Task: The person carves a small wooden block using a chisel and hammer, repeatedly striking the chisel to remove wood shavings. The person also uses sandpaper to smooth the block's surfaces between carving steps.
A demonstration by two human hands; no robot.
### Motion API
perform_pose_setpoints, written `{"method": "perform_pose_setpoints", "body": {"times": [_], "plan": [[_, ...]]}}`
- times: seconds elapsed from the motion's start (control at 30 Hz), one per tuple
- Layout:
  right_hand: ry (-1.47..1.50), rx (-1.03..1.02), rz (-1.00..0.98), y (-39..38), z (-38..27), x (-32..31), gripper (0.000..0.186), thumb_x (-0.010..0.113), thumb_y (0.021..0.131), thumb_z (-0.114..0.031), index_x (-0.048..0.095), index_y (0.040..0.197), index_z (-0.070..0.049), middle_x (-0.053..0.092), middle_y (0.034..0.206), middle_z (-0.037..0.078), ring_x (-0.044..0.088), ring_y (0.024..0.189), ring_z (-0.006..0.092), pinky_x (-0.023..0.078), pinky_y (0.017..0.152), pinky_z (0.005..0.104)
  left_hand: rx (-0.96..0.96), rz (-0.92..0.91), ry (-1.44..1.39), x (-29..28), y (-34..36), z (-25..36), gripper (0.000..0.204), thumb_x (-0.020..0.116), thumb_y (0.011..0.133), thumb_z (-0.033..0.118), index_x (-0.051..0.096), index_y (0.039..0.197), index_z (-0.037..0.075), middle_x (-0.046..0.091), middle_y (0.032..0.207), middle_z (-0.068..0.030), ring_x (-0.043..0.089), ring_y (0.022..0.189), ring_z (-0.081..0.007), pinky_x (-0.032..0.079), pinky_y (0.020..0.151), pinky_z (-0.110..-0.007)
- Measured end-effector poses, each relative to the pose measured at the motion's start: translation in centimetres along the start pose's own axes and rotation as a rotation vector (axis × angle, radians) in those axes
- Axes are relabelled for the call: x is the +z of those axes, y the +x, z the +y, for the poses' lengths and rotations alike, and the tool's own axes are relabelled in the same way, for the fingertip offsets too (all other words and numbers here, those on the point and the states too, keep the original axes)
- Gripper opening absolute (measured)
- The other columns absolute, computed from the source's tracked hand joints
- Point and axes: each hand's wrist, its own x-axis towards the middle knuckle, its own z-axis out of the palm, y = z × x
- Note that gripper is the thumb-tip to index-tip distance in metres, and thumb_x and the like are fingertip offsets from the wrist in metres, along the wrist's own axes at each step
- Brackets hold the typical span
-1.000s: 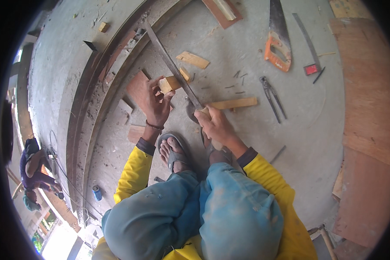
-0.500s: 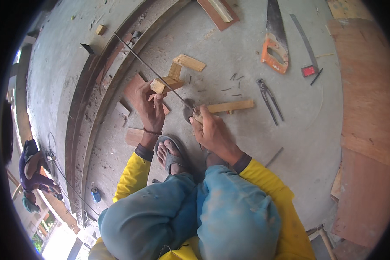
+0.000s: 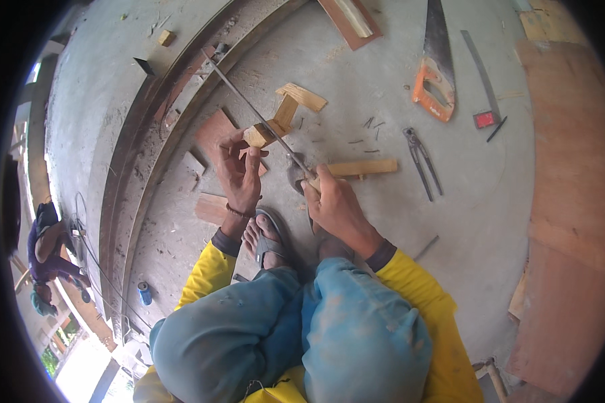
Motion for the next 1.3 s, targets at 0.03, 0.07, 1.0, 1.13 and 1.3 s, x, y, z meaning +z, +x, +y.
{"method": "perform_pose_setpoints", "body": {"times": [0.03,0.07,1.0,1.13,1.3], "plan": [[0.039,0.031,-0.013,-0.2,-0.2,-0.2,0.038,0.062,0.096,-0.017,0.052,0.117,0.013,0.061,0.071,0.028,0.065,0.069,0.0458,0.050,0.058,0.0469,-0.012,0.013,-0.019,0.2,-0.1,0.0,0.025,0.060,0.101,0.010,0.047,0.120,-0.001,0.057,0.120,-0.0130,0.062,0.101,-0.0180,0.060,0.080,-0.033],[0.054,0.027,-0.020,-0.2,0.0,-0.1,0.038,0.062,0.096,-0.017,0.052,0.116,0.013,0.061,0.072,0.028,0.065,0.070,0.0460,0.050,0.058,0.0470,-0.030,0.040,-0.034,0.3,-0.2,-0.1,0.024,0.060,0.101,0.010,0.047,0.119,-0.001,0.058,0.118,-0.0130,0.063,0.099,-0.0177,0.060,0.078,-0.032],[0.101,0.064,-0.055,0.7,-0.9,-0.6,0.025,0.060,0.097,-0.016,0.055,0.108,0.007,0.062,0.062,0.020,0.069,0.059,0.0298,0.051,0.057,0.0397,-0.121,0.251,-0.229,3.0,0.1,1.1,0.020,0.060,0.101,0.009,0.047,0.115,0.002,0.055,0.102,-0.0064,0.059,0.081,-0.0099,0.056,0.058,-0.027],[0.273,0.187,-0.140,1.0,-1.0,-1.4,0.024,0.058,0.098,-0.014,0.055,0.107,0.007,0.061,0.060,0.018,0.068,0.055,0.0262,0.050,0.054,0.0384,-0.149,0.154,-0.222,2.2,-0.3,0.8,0.021,0.060,0.101,0.009,0.050,0.119,0.003,0.056,0.099,-0.0047,0.058,0.079,-0.0092,0.056,0.058,-0.026],[0.217,-0.272,0.268,0.7,-5.3,-2.6,0.024,0.059,0.098,-0.015,0.055,0.107,0.006,0.061,0.060,0.014,0.066,0.055,0.0232,0.049,0.053,0.0366,-0.162,0.203,-0.182,2.2,-1.6,0.7,0.019,0.059,0.101,0.010,0.052,0.117,0.003,0.058,0.096,-0.0056,0.058,0.077,-0.0096,0.056,0.057,-0.027]]}}
